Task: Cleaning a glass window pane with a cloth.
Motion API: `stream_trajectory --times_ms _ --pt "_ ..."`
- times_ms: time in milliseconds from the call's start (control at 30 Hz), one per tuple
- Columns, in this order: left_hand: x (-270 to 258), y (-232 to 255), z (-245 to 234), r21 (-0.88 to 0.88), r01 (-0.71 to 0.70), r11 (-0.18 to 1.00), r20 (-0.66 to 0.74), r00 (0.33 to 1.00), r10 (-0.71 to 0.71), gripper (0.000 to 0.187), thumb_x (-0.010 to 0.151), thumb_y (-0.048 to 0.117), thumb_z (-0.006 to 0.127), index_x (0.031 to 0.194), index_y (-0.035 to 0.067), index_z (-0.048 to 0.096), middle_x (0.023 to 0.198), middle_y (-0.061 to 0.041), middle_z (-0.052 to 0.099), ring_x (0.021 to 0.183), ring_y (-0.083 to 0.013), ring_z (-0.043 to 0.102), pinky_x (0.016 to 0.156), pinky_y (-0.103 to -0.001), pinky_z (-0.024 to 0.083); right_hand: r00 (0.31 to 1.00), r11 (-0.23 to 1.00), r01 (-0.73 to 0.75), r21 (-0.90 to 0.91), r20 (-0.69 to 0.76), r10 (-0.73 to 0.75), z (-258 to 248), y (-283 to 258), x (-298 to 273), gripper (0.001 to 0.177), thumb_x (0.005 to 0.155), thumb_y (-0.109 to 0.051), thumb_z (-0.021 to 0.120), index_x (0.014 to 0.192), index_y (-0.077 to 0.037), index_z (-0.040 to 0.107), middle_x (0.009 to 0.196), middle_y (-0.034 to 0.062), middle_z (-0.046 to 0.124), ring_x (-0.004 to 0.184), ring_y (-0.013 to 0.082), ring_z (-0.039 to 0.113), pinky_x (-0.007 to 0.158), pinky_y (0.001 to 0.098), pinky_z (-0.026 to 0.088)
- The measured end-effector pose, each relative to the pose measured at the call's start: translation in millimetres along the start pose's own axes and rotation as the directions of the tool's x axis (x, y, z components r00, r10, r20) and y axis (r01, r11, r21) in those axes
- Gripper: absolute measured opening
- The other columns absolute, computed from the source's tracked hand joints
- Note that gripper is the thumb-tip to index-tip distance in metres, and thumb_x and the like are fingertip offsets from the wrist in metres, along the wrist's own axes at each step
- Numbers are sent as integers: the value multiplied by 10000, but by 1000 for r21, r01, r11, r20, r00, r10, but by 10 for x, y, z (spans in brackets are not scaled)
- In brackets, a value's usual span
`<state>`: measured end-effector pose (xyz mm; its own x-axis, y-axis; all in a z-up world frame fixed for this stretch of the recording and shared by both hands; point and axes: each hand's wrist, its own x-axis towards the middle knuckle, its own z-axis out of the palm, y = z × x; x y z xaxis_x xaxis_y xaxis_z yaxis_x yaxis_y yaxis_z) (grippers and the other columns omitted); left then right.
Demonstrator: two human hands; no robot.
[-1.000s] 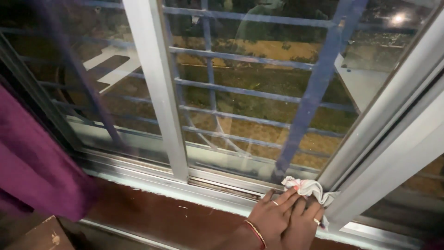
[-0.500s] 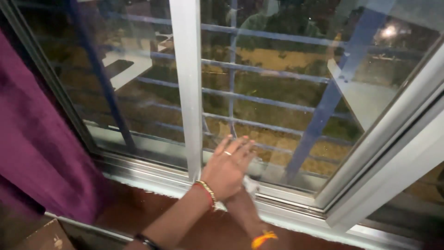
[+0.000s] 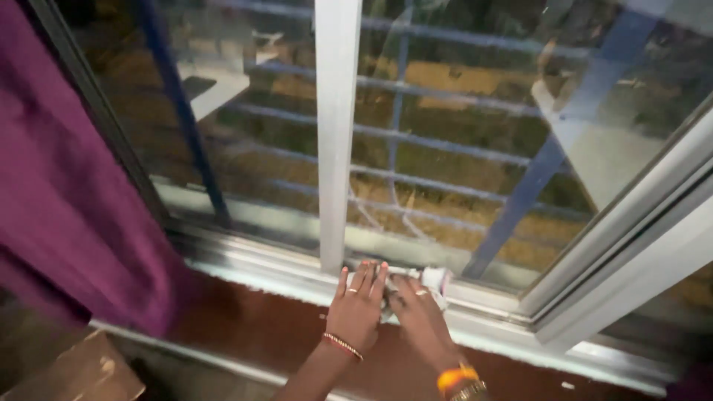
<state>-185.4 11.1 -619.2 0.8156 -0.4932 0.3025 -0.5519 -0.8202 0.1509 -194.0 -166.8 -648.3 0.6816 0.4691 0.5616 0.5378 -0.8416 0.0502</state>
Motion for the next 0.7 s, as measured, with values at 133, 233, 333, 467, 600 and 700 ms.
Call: stream_trajectory --times_ms 133,233,333,467,600,700 --pt "-211 -280 350 12 4 1000 185 983 -6 864 791 90 646 1574 76 279 1658 -178 229 1535 -332 199 1201 -556 171 985 973 -174 151 39 170 353 372 -502 411 772 -10 653 1166 -77 751 1178 192 668 1093 392 625 953 502 515" --pt "-332 -329 566 30 -2 1000 153 988 -3 812 840 103 632 1580 69 299 1669 -170 214 1536 -320 201 1203 -543 187 678 763 -511 -395 359 641 -284 360 -645 263 846 -185 678 1083 -99 753 1085 162 715 1036 330 694 949 503 525" --pt "-208 -255 781 -87 -46 995 -67 997 41 681 941 220 632 1535 45 347 1635 -185 283 1526 -338 232 1188 -569 199 813 745 -571 -345 -108 572 -686 154 -392 300 780 -70 688 1077 -65 735 1152 185 695 1111 383 659 949 514 519" --pt "12 -48 769 321 89 943 -263 965 -1 627 955 204 618 1532 64 418 1665 -95 335 1586 -253 241 1273 -580 187 966 978 -174 -117 -213 146 -513 -97 126 554 755 29 630 1298 -70 689 1421 188 589 1292 398 563 1075 524 469" --pt "-102 67 88 318 161 934 40 982 -183 678 914 210 681 1511 -17 454 1637 -167 308 1609 -315 166 1246 -649 120 991 988 -65 -138 110 80 2 183 -134 452 750 -90 690 1201 -109 703 1392 113 624 1287 367 588 962 568 449" --pt "-157 -43 77 99 223 970 125 964 -235 898 792 297 769 1510 -52 356 1682 -170 145 1564 -297 88 1214 -618 85 771 764 -623 -171 35 636 -166 337 -588 341 869 -133 685 1208 -125 717 1278 125 666 1177 376 604 1048 555 454"
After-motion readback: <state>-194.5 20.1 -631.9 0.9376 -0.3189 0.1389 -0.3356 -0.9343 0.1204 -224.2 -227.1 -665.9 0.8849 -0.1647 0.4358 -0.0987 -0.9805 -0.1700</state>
